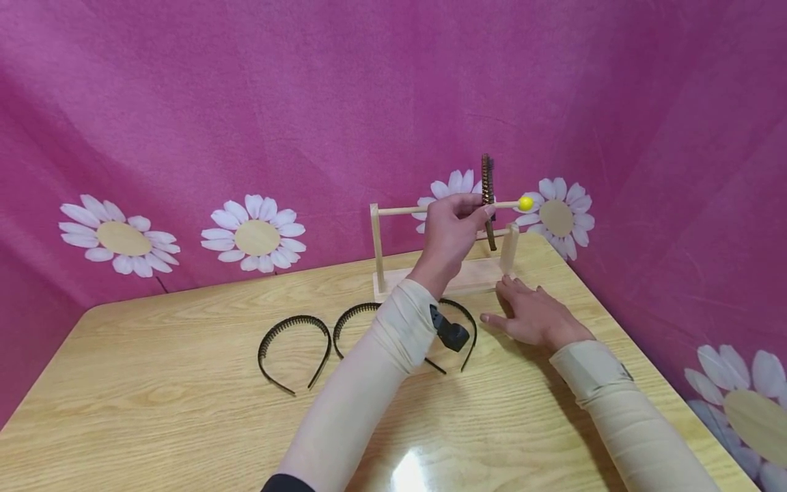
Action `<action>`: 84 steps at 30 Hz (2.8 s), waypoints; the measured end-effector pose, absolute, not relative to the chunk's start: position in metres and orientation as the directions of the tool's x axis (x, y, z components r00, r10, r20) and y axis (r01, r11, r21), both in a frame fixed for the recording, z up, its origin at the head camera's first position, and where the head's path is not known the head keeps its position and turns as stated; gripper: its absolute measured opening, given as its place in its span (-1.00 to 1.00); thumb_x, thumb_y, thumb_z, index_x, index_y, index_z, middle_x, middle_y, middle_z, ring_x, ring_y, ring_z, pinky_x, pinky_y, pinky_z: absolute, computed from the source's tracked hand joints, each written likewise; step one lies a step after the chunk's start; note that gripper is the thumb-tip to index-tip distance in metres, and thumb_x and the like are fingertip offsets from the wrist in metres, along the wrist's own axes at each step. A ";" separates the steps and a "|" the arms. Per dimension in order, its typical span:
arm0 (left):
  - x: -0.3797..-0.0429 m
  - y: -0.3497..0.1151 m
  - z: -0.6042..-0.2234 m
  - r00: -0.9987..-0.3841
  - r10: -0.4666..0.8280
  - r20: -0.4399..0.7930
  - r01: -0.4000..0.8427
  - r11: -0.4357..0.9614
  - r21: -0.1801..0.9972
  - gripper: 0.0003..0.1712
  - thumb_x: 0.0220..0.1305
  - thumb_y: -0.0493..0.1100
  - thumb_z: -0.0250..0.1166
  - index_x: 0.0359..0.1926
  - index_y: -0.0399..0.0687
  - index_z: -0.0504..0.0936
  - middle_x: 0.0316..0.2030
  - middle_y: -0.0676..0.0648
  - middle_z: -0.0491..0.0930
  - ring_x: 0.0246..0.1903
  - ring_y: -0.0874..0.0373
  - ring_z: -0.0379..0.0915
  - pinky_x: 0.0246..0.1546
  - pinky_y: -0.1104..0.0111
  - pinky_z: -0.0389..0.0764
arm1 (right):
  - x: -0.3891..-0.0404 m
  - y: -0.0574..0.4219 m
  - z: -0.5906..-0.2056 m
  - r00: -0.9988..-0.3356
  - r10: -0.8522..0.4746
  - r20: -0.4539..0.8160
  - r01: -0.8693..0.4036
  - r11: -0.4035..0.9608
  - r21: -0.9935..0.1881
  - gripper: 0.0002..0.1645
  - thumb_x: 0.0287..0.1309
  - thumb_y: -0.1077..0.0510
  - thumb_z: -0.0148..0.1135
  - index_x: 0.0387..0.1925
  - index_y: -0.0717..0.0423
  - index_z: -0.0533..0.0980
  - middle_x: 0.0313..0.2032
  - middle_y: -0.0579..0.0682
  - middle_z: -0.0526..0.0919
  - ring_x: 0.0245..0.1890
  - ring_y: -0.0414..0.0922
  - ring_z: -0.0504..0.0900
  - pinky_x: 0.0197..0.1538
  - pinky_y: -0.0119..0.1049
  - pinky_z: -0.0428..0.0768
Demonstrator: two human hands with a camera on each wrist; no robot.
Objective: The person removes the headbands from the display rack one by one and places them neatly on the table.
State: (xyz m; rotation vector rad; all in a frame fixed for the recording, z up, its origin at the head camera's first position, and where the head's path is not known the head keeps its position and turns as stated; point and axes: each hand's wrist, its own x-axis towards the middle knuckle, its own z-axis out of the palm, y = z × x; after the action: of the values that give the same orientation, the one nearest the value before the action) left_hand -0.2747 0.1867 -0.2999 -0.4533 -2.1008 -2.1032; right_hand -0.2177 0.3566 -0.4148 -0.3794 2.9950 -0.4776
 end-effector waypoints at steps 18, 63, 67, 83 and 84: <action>-0.267 0.181 -0.284 -0.952 0.132 0.277 0.261 -0.130 0.957 -0.84 0.29 -0.26 0.41 -0.12 -0.19 0.75 -0.40 0.10 0.63 -0.37 0.32 0.60 -0.33 0.51 0.64 | -0.218 0.356 -0.414 -0.967 -0.244 -0.070 -0.210 0.925 -0.317 0.13 0.34 -0.45 0.00 0.51 0.36 0.08 0.48 0.41 0.02 0.46 0.33 0.03 0.39 0.39 -0.01; -0.286 0.117 -0.285 -0.987 0.150 0.055 -0.042 -0.579 0.815 -0.79 0.29 -0.51 0.28 -0.05 -0.51 0.64 -0.40 -0.11 0.65 -0.45 0.14 0.61 -0.35 0.41 0.70 | -0.218 0.354 -0.416 -0.962 -0.270 -0.039 -0.250 0.929 -0.274 0.07 0.36 -0.38 0.06 0.47 0.40 0.13 0.46 0.44 0.07 0.44 0.36 0.07 0.36 0.41 0.06; -0.285 0.108 -0.286 -0.978 0.193 0.075 -0.043 -0.544 0.838 -0.78 0.32 -0.51 0.25 -0.02 -0.54 0.62 -0.43 -0.11 0.64 -0.46 0.15 0.61 -0.38 0.45 0.68 | -0.219 0.354 -0.416 -0.962 -0.271 -0.036 -0.252 0.930 -0.270 0.08 0.36 -0.39 0.05 0.47 0.40 0.14 0.46 0.43 0.06 0.44 0.36 0.07 0.37 0.40 0.07; -0.267 0.076 -0.292 -0.935 0.326 0.140 -0.008 -0.414 0.910 -0.70 0.41 -0.48 0.16 0.11 -0.57 0.54 -0.22 -0.32 0.64 -0.37 0.12 0.60 -0.26 0.39 0.66 | -0.219 0.355 -0.414 -0.964 -0.266 -0.030 -0.246 0.926 -0.285 0.07 0.36 -0.38 0.06 0.48 0.40 0.13 0.46 0.44 0.06 0.44 0.36 0.07 0.37 0.39 0.06; -0.266 0.073 -0.293 -0.933 0.331 0.145 -0.005 -0.414 0.910 -0.70 0.41 -0.49 0.15 0.11 -0.58 0.54 -0.18 -0.40 0.63 -0.36 0.11 0.60 -0.25 0.40 0.66 | -0.219 0.355 -0.414 -0.964 -0.265 -0.032 -0.245 0.926 -0.288 0.08 0.36 -0.38 0.06 0.48 0.40 0.12 0.46 0.44 0.06 0.44 0.36 0.07 0.38 0.39 0.06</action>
State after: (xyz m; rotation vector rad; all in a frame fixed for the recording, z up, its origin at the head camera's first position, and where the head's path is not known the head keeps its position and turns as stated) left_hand -0.2660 0.0733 -0.2931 -0.5145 -1.7872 -2.7805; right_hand -0.2188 0.3546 -0.4139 -0.4003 3.0134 -0.4371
